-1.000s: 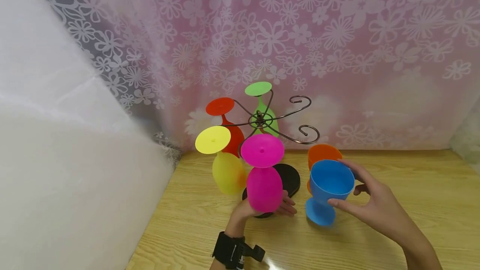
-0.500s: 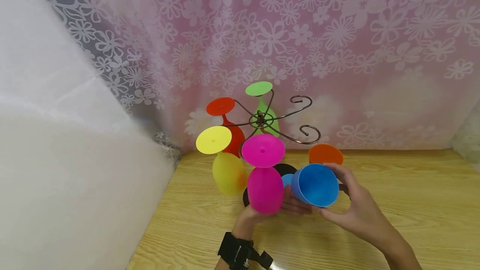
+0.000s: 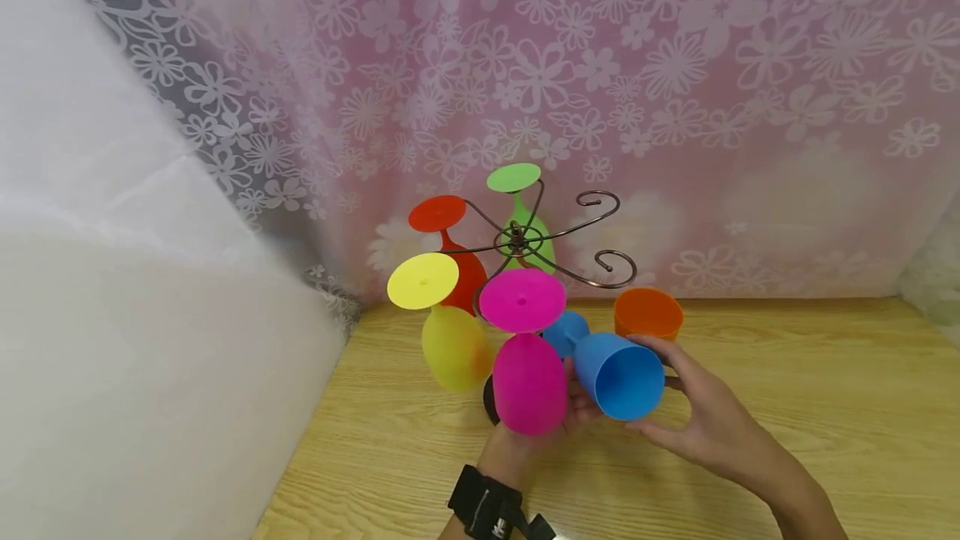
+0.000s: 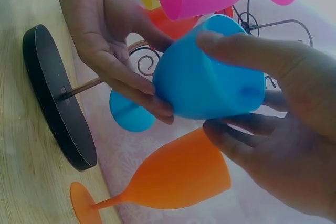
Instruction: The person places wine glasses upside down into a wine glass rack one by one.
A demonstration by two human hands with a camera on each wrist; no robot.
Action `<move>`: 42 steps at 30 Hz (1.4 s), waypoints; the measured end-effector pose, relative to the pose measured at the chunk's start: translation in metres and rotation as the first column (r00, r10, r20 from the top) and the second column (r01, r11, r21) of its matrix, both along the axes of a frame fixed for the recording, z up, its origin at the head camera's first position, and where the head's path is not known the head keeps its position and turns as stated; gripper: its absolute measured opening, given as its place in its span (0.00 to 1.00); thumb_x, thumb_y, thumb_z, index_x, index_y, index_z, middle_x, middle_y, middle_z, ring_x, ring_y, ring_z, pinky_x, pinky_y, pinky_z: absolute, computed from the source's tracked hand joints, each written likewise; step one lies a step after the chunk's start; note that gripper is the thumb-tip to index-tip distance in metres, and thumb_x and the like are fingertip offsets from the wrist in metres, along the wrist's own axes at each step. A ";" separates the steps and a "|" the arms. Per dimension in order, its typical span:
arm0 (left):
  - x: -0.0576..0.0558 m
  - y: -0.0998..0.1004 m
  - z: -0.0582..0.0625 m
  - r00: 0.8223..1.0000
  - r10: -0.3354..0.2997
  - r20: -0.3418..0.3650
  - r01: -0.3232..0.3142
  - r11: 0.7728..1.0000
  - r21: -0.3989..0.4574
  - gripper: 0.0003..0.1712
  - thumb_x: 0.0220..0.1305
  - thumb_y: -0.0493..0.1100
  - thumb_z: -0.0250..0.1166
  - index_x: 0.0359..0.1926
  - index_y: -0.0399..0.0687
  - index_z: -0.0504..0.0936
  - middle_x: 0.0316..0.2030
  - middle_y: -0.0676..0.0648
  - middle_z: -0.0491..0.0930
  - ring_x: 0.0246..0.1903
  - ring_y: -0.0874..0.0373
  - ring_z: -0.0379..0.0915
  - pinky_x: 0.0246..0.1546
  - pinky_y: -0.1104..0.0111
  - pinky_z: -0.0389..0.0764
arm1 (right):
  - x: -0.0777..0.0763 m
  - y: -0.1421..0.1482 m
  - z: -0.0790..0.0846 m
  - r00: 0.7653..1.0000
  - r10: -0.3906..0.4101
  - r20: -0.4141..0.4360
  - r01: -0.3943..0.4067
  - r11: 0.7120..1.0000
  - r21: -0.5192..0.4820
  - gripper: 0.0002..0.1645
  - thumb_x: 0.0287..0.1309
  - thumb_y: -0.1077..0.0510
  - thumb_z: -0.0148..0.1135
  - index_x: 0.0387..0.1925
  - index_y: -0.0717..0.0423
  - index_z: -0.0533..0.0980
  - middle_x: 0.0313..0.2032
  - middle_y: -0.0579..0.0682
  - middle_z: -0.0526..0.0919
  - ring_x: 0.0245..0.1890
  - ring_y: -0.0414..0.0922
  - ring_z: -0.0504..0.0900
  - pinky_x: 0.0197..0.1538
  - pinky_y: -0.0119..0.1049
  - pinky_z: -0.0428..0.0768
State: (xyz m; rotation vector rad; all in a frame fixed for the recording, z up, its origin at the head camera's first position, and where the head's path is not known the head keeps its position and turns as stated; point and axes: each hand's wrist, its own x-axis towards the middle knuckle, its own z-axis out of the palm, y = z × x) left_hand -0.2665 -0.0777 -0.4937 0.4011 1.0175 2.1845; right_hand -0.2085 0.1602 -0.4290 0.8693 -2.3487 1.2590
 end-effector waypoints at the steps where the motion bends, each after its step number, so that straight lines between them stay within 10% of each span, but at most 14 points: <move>1: 0.000 0.000 -0.001 1.000 0.018 0.021 -0.018 1.000 0.009 0.36 0.82 0.56 0.44 0.76 0.34 0.62 0.55 0.47 0.85 0.59 0.51 0.79 0.66 0.55 0.70 | 0.000 0.000 0.000 1.000 0.002 0.014 -0.002 1.000 0.014 0.62 0.39 0.60 0.87 0.75 0.52 0.62 0.68 0.53 0.72 0.62 0.48 0.75 0.55 0.26 0.79; 6: -0.001 -0.002 -0.004 0.991 0.039 0.126 -0.047 0.997 0.064 0.32 0.82 0.50 0.49 0.75 0.34 0.63 0.59 0.44 0.81 0.58 0.51 0.78 0.66 0.58 0.73 | 0.002 0.001 0.001 0.993 -0.003 0.117 -0.004 0.998 0.056 0.52 0.54 0.53 0.79 0.76 0.49 0.62 0.70 0.53 0.71 0.62 0.58 0.75 0.55 0.38 0.82; 14: -0.003 -0.004 -0.010 0.994 0.073 0.087 -0.075 0.997 0.027 0.30 0.78 0.48 0.57 0.73 0.36 0.68 0.60 0.41 0.80 0.57 0.49 0.79 0.58 0.61 0.80 | 0.006 0.006 0.003 0.971 -0.035 0.235 0.017 0.997 0.078 0.34 0.72 0.54 0.63 0.75 0.55 0.66 0.68 0.58 0.74 0.62 0.61 0.78 0.56 0.59 0.80; 21: -0.003 -0.001 -0.013 0.992 0.103 0.069 -0.100 0.994 -0.044 0.19 0.80 0.46 0.53 0.63 0.47 0.81 0.61 0.42 0.80 0.58 0.49 0.79 0.59 0.59 0.80 | 0.005 0.008 0.002 0.950 -0.062 0.306 0.038 0.996 0.084 0.32 0.76 0.50 0.58 0.73 0.60 0.67 0.65 0.61 0.76 0.58 0.59 0.82 0.55 0.57 0.81; 30: -0.004 0.003 -0.014 0.998 0.065 -0.011 -0.066 0.993 -0.096 0.30 0.81 0.45 0.50 0.76 0.37 0.62 0.71 0.36 0.68 0.66 0.44 0.72 0.65 0.57 0.75 | 0.001 0.008 0.000 0.935 -0.103 0.340 0.066 0.991 0.117 0.34 0.73 0.46 0.61 0.70 0.62 0.70 0.60 0.62 0.81 0.51 0.53 0.86 0.49 0.49 0.86; 42: -0.001 0.009 -0.008 0.987 0.075 -0.141 -0.091 0.989 -0.113 0.34 0.74 0.45 0.64 0.75 0.39 0.66 0.66 0.43 0.75 0.63 0.53 0.74 0.69 0.56 0.70 | 0.000 0.013 -0.006 0.923 -0.096 0.372 0.033 0.985 0.171 0.45 0.64 0.43 0.71 0.71 0.68 0.67 0.60 0.68 0.79 0.51 0.56 0.85 0.47 0.47 0.86</move>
